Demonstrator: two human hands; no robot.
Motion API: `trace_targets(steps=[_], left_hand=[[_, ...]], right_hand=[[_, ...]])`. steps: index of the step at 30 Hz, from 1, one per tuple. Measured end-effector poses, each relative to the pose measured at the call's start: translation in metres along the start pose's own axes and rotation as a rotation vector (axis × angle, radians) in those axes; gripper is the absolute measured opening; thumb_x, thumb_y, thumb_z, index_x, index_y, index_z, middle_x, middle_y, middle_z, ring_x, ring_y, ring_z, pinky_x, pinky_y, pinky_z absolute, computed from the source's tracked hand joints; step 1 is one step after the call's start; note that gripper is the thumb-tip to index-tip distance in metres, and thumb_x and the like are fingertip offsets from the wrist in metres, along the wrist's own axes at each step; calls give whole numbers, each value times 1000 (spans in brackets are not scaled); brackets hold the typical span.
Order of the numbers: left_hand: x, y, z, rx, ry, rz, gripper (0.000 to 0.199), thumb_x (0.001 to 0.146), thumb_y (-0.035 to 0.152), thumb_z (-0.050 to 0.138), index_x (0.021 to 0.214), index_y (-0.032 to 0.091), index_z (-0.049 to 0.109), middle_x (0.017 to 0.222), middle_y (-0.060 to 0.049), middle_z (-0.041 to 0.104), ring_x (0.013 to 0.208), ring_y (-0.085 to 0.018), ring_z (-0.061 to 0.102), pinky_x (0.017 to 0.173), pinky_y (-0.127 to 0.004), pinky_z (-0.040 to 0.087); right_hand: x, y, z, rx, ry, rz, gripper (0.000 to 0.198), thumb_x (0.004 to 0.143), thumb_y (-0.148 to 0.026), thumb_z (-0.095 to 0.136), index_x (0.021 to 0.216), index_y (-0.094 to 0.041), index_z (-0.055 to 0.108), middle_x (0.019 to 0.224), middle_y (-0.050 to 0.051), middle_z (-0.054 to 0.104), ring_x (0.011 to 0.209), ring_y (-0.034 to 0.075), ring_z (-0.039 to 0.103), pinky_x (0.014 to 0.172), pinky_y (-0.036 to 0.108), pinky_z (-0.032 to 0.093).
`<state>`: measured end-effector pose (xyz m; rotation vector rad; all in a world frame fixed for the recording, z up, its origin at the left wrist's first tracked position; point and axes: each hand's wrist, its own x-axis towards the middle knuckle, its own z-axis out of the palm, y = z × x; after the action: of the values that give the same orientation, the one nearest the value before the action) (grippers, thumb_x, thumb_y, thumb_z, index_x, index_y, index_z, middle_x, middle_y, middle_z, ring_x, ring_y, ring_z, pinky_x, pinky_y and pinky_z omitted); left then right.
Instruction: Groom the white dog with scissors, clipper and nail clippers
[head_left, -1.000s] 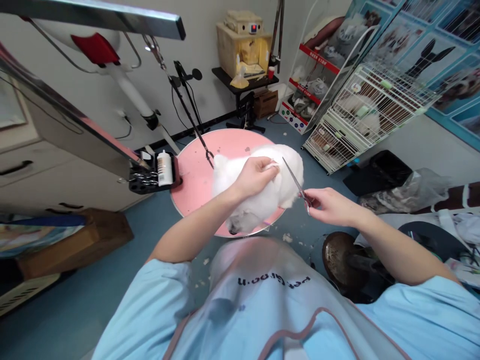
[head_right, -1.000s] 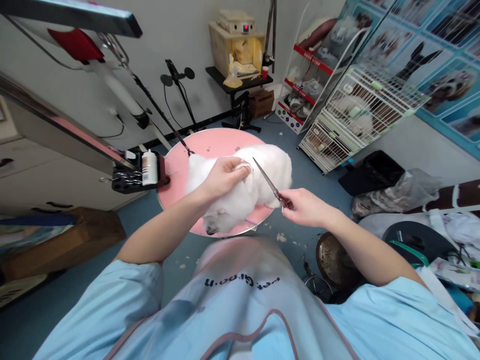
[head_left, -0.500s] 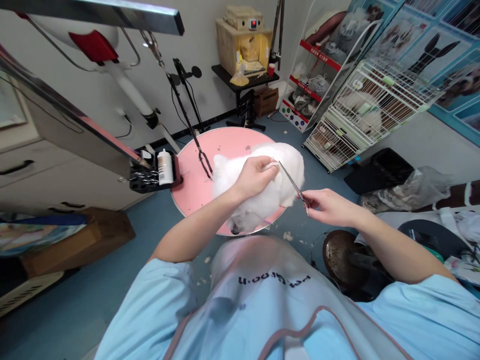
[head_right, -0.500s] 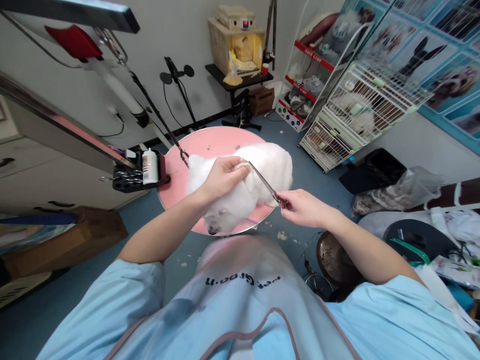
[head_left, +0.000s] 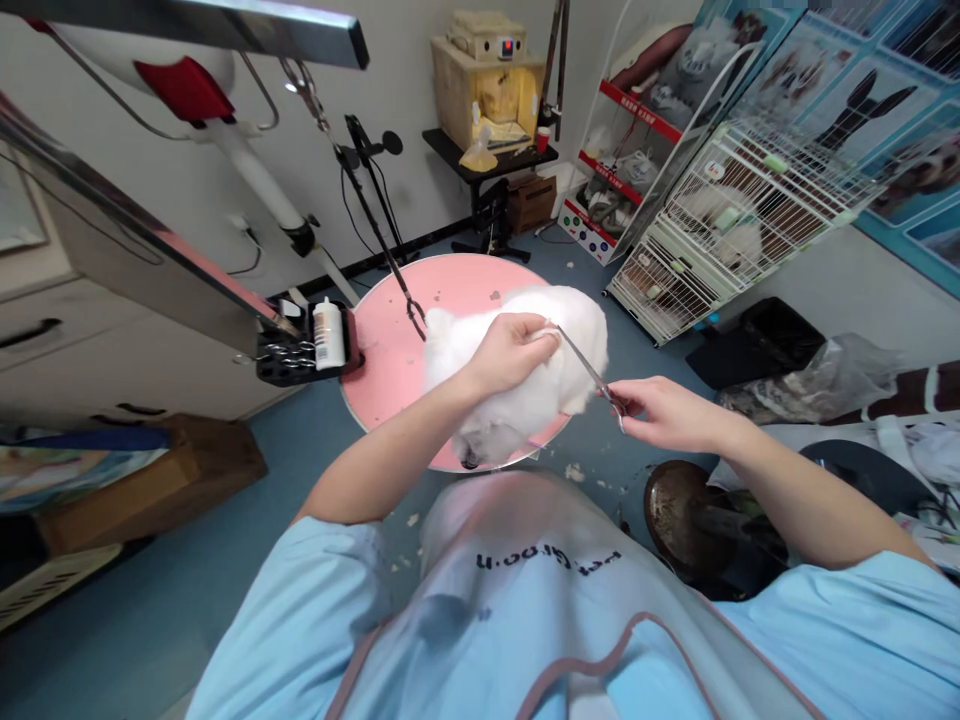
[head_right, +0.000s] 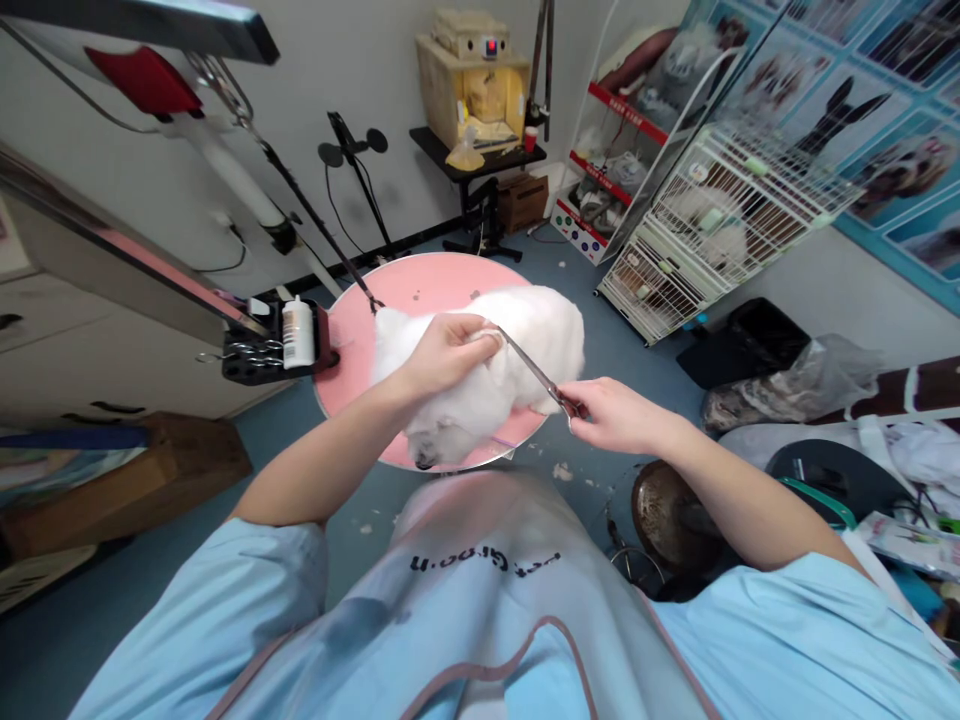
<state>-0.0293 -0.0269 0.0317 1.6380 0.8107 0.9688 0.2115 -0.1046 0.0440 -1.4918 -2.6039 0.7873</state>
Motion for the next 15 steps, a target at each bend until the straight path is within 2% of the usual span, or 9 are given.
trace_targets(steps=[8,15], left_hand=[[1,-3,-9,-11,-190,-51,23,73,30,58,57,15,50,55,4,42,51,-6,36,49,-21,27],[1,0,-12,33,-238,-51,22,71,27,59,55,15,49,53,4,41,50,-5,36,46,-20,26]], right_hand=[[-4,4,-12,-70,-64,-23,8,79,-16,51,82,-22,54,72,0,60,66,16,54,64,27,34],[-7,9,-19,-188,-65,-19,18,80,-14,52,93,-23,61,81,3,67,71,19,60,65,28,35]])
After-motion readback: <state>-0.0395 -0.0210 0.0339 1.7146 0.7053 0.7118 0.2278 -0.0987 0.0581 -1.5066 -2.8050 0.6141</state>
